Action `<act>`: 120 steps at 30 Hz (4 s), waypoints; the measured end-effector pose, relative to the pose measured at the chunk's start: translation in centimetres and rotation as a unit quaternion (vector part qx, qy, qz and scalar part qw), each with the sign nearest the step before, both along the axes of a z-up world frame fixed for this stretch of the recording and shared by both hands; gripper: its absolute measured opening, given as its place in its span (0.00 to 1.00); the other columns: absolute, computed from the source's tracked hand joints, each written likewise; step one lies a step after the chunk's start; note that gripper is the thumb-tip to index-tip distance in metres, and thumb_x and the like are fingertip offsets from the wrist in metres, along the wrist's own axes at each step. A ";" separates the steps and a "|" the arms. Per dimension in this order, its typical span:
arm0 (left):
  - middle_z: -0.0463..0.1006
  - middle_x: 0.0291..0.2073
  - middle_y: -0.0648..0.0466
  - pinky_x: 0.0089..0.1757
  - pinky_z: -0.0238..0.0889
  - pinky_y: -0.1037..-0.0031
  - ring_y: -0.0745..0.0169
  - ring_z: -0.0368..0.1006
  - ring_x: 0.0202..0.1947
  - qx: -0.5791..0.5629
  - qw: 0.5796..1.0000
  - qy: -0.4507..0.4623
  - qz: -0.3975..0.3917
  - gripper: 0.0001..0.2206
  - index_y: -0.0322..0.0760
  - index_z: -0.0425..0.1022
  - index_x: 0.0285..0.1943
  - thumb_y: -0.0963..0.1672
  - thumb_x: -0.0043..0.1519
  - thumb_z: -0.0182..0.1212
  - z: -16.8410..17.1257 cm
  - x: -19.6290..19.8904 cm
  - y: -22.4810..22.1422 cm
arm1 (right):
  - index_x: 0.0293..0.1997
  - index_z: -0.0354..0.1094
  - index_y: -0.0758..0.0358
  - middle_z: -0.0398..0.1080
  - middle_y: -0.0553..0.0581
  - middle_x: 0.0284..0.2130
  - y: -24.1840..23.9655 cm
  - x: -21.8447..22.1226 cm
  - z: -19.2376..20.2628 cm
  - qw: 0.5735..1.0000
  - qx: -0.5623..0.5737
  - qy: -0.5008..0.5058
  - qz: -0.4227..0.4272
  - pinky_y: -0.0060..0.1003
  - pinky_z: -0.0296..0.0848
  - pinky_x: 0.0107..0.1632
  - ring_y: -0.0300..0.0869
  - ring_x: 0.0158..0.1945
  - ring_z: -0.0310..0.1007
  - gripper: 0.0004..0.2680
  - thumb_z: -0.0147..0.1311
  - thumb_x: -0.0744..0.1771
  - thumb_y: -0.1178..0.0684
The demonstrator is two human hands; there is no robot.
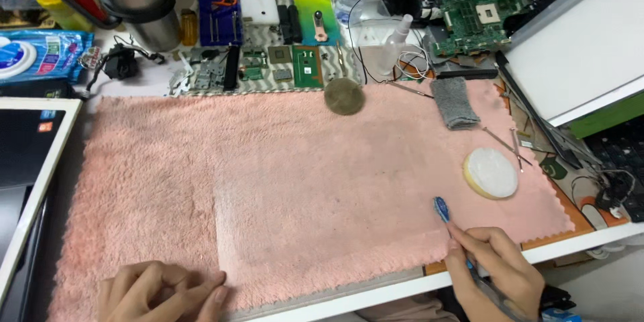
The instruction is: The person wipes a rectangular plastic sheet, applies liquid from a spray bottle, and uses a toothbrush to scrub the surface before finishing with a sponge.
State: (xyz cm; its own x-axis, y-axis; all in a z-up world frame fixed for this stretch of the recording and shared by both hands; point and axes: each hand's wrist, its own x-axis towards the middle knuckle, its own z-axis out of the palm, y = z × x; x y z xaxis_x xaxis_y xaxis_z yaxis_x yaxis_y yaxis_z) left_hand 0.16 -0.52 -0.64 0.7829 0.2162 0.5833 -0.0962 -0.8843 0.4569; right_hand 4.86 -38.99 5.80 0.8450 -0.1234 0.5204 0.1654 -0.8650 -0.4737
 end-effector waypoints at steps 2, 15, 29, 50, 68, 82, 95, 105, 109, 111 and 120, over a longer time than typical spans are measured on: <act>0.74 0.25 0.77 0.45 0.56 0.65 0.67 0.68 0.37 0.000 1.000 -0.021 -0.002 0.07 0.67 0.91 0.32 0.56 0.50 0.84 0.6 0.3 -0.4 | 0.52 0.87 0.66 0.77 0.50 0.34 1.2 -0.1 -0.1 1.000 0.006 -0.016 -0.001 0.32 0.68 0.41 0.35 0.28 0.65 0.08 0.66 0.69 0.68; 0.76 0.33 0.66 0.42 0.60 0.67 0.63 0.72 0.39 0.004 0.984 -0.009 -0.180 0.07 0.58 0.93 0.47 0.50 0.63 0.78 3.2 -0.2 2.2 | 0.46 0.85 0.58 0.74 0.44 0.32 17.0 -2.8 -1.7 0.956 0.103 -0.008 0.275 0.22 0.75 0.33 0.33 0.25 0.70 0.09 0.64 0.65 0.64; 0.79 0.33 0.66 0.42 0.62 0.64 0.61 0.74 0.38 0.022 0.987 -0.039 -0.152 0.05 0.58 0.93 0.43 0.50 0.61 0.79 2.7 -0.4 1.8 | 0.51 0.86 0.57 0.74 0.47 0.36 13.6 -1.1 -1.7 0.949 0.115 0.030 0.291 0.27 0.74 0.36 0.35 0.28 0.71 0.09 0.62 0.68 0.61; 0.91 0.50 0.67 0.52 0.65 0.67 0.57 0.85 0.55 0.040 0.986 -0.056 -0.151 0.03 0.57 0.90 0.40 0.50 0.62 0.77 3.9 -0.1 1.2 | 0.53 0.89 0.61 0.75 0.47 0.37 4.0 1.1 -2.3 1.000 0.012 -0.016 0.007 0.33 0.69 0.43 0.36 0.28 0.64 0.10 0.65 0.68 0.66; 0.91 0.56 0.60 0.53 0.67 0.61 0.47 0.83 0.66 0.039 0.976 -0.016 -0.214 0.05 0.45 0.88 0.46 0.46 0.68 0.70 4.4 -0.6 1.7 | 0.56 0.80 0.75 0.70 0.54 0.39 20.9 0.0 -1.2 0.915 0.106 0.028 0.389 0.31 0.81 0.39 0.39 0.29 0.75 0.08 0.58 0.72 0.63; 0.91 0.56 0.74 0.53 0.67 0.69 0.59 0.84 0.64 0.061 0.985 -0.040 -0.158 0.06 0.60 0.88 0.44 0.50 0.60 0.78 2.5 -0.3 1.4 | 0.53 0.89 0.57 0.79 0.45 0.35 6.5 3.7 -2.5 0.986 0.111 0.068 0.102 0.30 0.70 0.36 0.33 0.28 0.70 0.11 0.67 0.66 0.61; 0.91 0.54 0.76 0.54 0.68 0.71 0.63 0.84 0.61 0.077 0.987 -0.048 -0.132 0.05 0.61 0.89 0.42 0.51 0.60 0.78 2.4 0.0 0.8 | 0.57 0.86 0.69 0.73 0.52 0.34 1.5 4.9 -1.9 0.996 0.081 -0.019 0.041 0.32 0.67 0.43 0.36 0.32 0.64 0.12 0.61 0.68 0.68; 0.90 0.57 0.74 0.55 0.67 0.68 0.59 0.83 0.63 0.058 0.986 -0.028 -0.156 0.08 0.59 0.89 0.46 0.51 0.59 0.78 2.2 -0.4 1.6 | 0.47 0.83 0.59 0.74 0.47 0.35 14.0 3.0 -0.9 0.968 0.095 0.088 0.216 0.37 0.72 0.37 0.38 0.29 0.75 0.05 0.60 0.70 0.56; 0.90 0.58 0.72 0.54 0.67 0.68 0.57 0.84 0.62 0.060 0.981 -0.038 -0.179 0.08 0.56 0.89 0.47 0.51 0.62 0.77 2.2 -0.4 1.9 | 0.54 0.80 0.73 0.71 0.57 0.37 18.9 1.8 -0.7 0.928 0.070 0.088 0.354 0.47 0.76 0.32 0.48 0.28 0.77 0.10 0.55 0.72 0.57; 0.90 0.58 0.71 0.54 0.66 0.67 0.57 0.83 0.63 0.064 0.980 -0.028 -0.189 0.07 0.55 0.88 0.46 0.51 0.63 0.75 2.4 -0.5 2.1 | 0.54 0.80 0.74 0.70 0.57 0.38 20.3 1.3 -0.3 0.918 0.092 0.093 0.375 0.44 0.78 0.34 0.47 0.29 0.77 0.09 0.56 0.72 0.59; 0.90 0.58 0.71 0.54 0.67 0.67 0.56 0.83 0.63 0.060 0.982 -0.031 -0.177 0.07 0.56 0.89 0.46 0.51 0.62 0.76 2.4 -0.6 1.8 | 0.52 0.82 0.69 0.73 0.52 0.34 17.9 3.2 1.3 0.927 0.116 0.119 0.335 0.37 0.74 0.30 0.39 0.27 0.74 0.08 0.57 0.71 0.59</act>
State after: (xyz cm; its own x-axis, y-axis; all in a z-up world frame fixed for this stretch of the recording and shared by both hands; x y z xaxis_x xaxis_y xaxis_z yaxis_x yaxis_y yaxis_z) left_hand -0.43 1.23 1.75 0.7586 -0.1363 0.6372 -0.4314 -0.8379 0.3343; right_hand 8.03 -21.06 7.07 0.8598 0.3856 0.3348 0.4961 -0.4758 -0.7263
